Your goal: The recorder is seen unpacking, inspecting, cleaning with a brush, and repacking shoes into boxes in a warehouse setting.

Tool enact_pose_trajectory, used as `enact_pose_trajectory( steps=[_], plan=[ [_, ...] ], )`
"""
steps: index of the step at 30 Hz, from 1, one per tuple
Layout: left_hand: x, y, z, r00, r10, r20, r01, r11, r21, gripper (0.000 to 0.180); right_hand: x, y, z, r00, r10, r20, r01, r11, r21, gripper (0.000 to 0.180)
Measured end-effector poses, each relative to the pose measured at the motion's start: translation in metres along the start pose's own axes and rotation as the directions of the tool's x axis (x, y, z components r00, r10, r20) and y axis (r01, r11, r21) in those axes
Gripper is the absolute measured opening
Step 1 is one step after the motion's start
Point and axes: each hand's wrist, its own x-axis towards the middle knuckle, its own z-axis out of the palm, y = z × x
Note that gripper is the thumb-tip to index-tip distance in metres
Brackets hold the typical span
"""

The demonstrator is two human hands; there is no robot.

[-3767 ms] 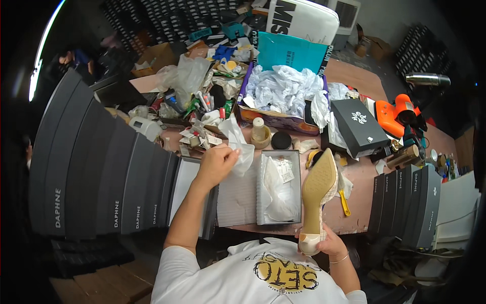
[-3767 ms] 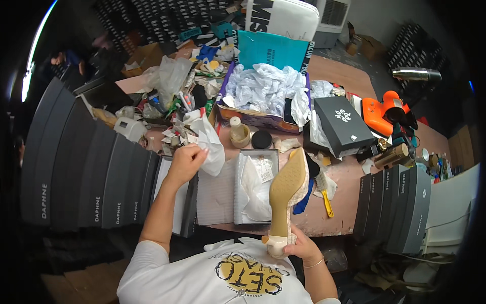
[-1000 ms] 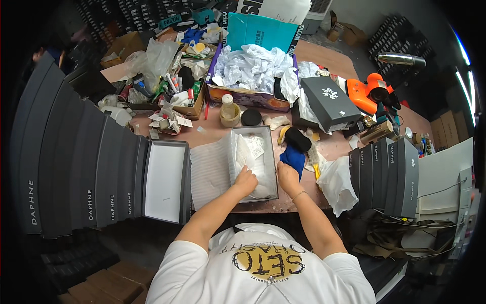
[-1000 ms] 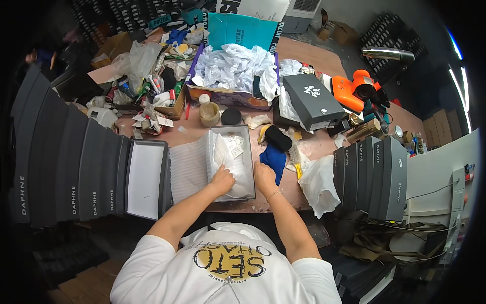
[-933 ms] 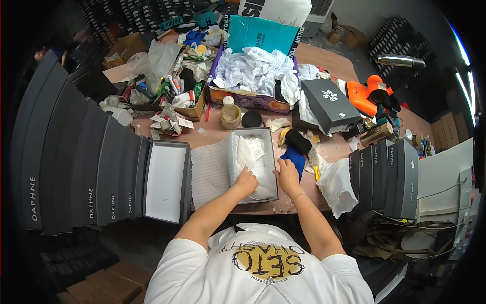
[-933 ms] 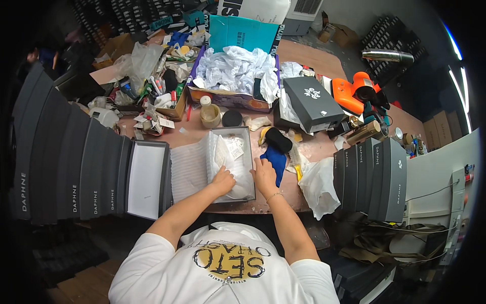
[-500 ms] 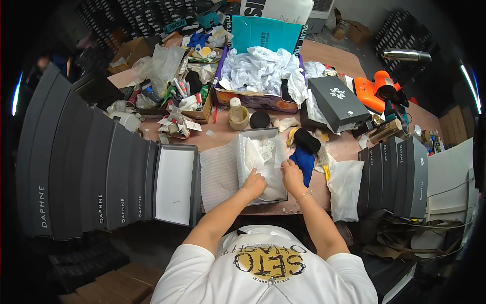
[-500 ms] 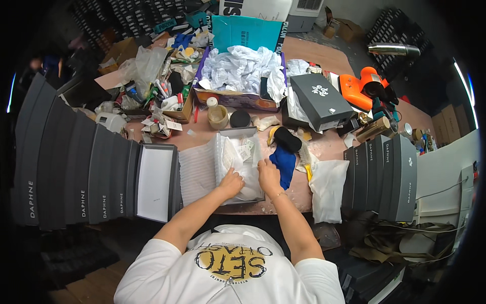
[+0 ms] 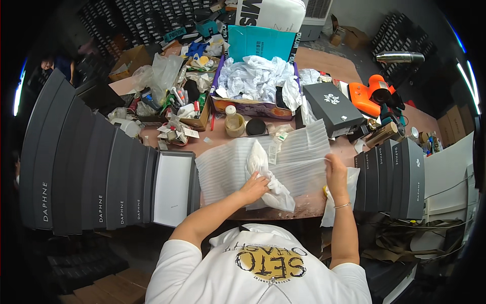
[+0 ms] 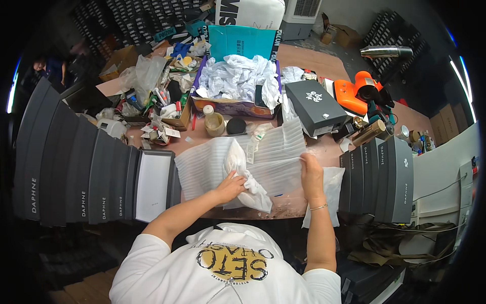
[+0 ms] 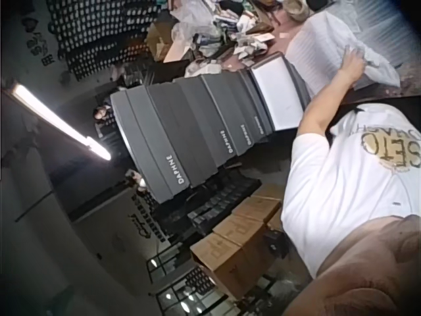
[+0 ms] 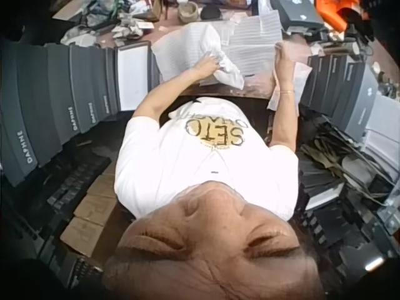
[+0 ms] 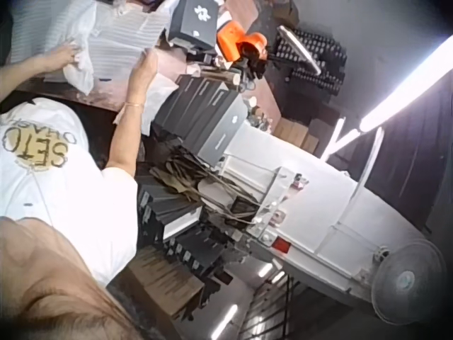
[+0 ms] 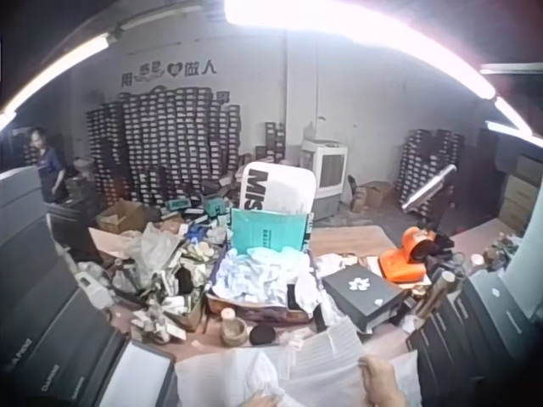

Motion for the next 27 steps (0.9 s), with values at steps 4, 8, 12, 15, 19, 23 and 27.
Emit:
enact_pose_trajectory(
  steps=[4, 8, 12, 15, 19, 23, 27],
  plan=[
    [-0.005, -0.007, 0.024, 0.992, -0.086, 0.088, 0.091, 0.994, -0.058, 0.028, 0.002, 0.014, -0.01, 0.996, 0.044, 0.083, -0.042, 0.999, -0.017, 0.01],
    [0.011, -0.008, 0.037, 0.937, -0.122, 0.327, 0.104, 0.992, 0.07, 0.033, 0.0, -0.03, 0.017, 0.985, -0.172, 0.02, 0.166, 0.903, -0.395, 0.034],
    [-0.031, 0.029, -0.037, 0.959, -0.273, -0.078, 0.271, 0.962, -0.032, 0.046, -0.024, -0.079, 0.053, 0.936, -0.166, 0.31, 0.137, 0.984, 0.115, 0.042],
    [-0.089, 0.026, -0.071, 0.575, -0.563, -0.593, 0.463, 0.822, -0.331, 0.071, -0.064, -0.071, 0.123, 0.904, -0.121, 0.41, 0.065, 0.987, 0.148, 0.052],
    [-0.121, 0.0, -0.031, 0.246, -0.969, -0.004, 0.181, 0.05, -0.982, 0.063, -0.109, -0.029, 0.207, 0.753, 0.136, 0.644, -0.17, 0.985, -0.009, 0.053],
    [-0.135, -0.01, -0.01, 0.447, -0.887, 0.118, -0.089, -0.176, -0.98, 0.032, -0.111, -0.033, 0.213, 0.822, 0.109, 0.558, -0.2, 0.974, 0.104, 0.05],
    [-0.124, 0.011, -0.041, 0.503, -0.863, 0.033, -0.204, -0.156, -0.966, 0.022, -0.11, -0.036, 0.223, 0.788, 0.076, 0.611, -0.139, 0.989, 0.056, 0.047]
  ],
)
